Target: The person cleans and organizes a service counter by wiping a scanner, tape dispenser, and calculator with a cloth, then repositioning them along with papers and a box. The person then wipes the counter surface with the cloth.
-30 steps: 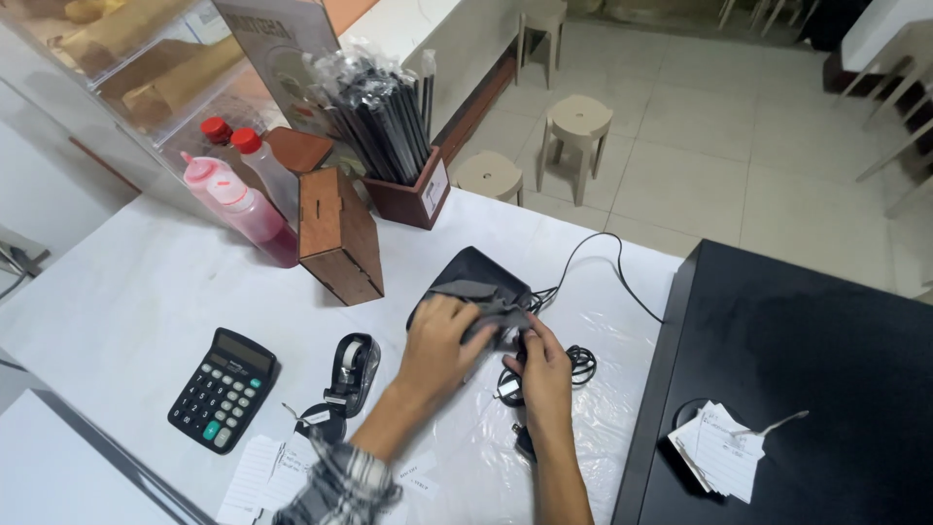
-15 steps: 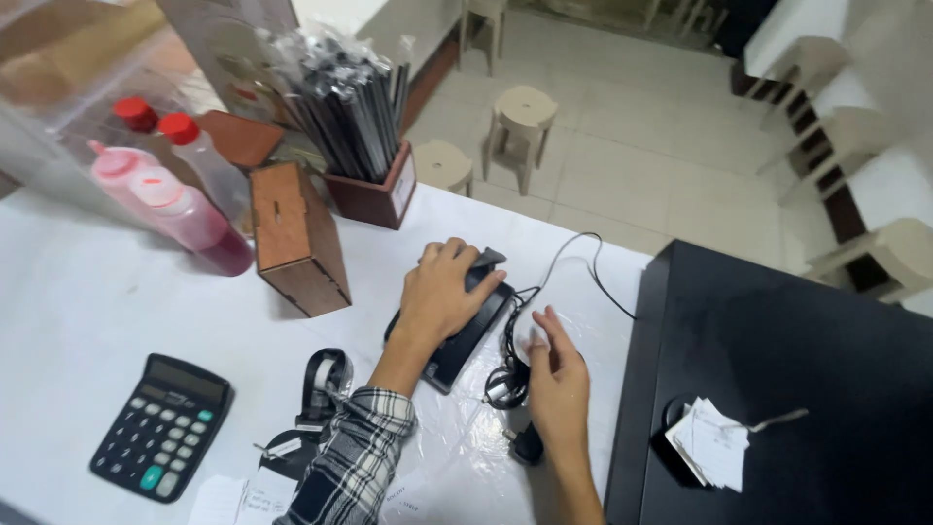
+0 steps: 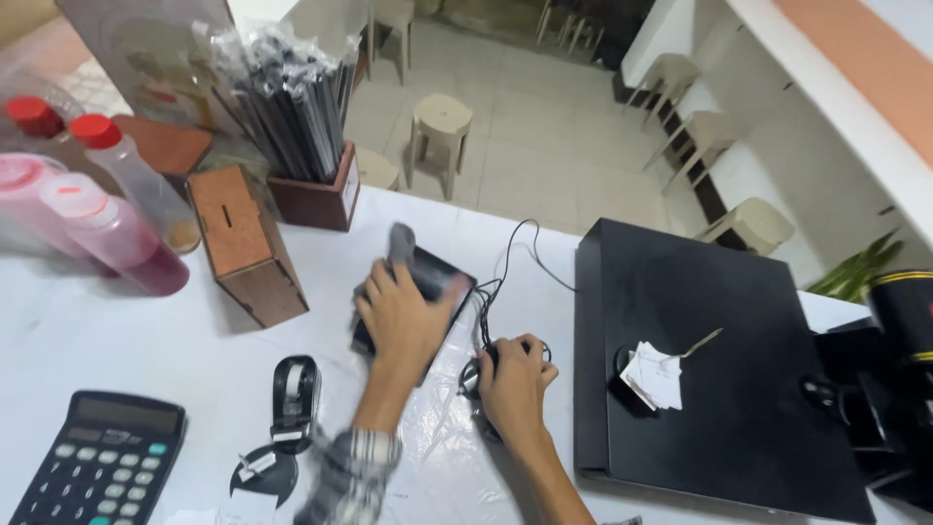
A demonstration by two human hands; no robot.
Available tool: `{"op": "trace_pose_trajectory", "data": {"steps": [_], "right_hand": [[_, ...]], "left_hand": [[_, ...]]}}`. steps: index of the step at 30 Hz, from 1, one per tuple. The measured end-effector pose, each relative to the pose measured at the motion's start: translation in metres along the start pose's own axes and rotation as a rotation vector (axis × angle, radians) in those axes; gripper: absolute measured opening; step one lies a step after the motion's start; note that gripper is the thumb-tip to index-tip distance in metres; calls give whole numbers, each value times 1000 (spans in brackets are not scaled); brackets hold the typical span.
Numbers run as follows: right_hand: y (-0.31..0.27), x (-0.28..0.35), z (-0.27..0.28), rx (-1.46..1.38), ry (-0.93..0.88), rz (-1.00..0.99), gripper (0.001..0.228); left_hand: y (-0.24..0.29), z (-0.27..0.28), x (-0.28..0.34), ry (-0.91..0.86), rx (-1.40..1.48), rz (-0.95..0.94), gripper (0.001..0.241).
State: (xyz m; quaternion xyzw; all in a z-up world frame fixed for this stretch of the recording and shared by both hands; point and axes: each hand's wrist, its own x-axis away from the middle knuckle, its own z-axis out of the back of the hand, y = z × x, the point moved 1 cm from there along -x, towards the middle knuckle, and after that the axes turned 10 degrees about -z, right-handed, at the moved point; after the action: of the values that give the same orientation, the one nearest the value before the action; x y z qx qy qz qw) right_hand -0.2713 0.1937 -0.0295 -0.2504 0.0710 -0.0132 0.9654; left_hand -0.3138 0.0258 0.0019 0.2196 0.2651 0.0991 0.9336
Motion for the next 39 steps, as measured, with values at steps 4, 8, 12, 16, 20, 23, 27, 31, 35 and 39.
{"op": "trace_pose_trajectory", "data": {"steps": [4,8,12,16,20,23,27,31,35,39], "right_hand": [[-1,11,17,-67,50,-45,22],[2,29,39,-183,-57,64,41],[-4,39,52,-53,-187,-127,36],[23,37,29,-172,-105,-81,25],[25,30,32,-882,-200,-217,31],[14,14,54,-1464,-350,-272,31],[2,-30,116,-1882,-406,-54,26],[-3,-81,217,-1785,-404,58,29],[15,-136,297,-1473,-364,26,36],[72,-196,322,-1286,-281,-66,52]], "left_hand": [[17,23,25,-50,-59,-163,128],[22,33,15,-316,-48,-27,124],[27,54,1,-452,50,70,135],[-6,42,-17,-436,462,265,120],[9,63,-24,-329,1076,419,95],[35,93,-30,-347,1109,442,92],[62,109,-45,-369,1167,413,91],[107,114,-67,-357,1343,399,95],[160,96,-93,-366,1365,301,112],[210,68,-114,-467,1359,157,121]]}}
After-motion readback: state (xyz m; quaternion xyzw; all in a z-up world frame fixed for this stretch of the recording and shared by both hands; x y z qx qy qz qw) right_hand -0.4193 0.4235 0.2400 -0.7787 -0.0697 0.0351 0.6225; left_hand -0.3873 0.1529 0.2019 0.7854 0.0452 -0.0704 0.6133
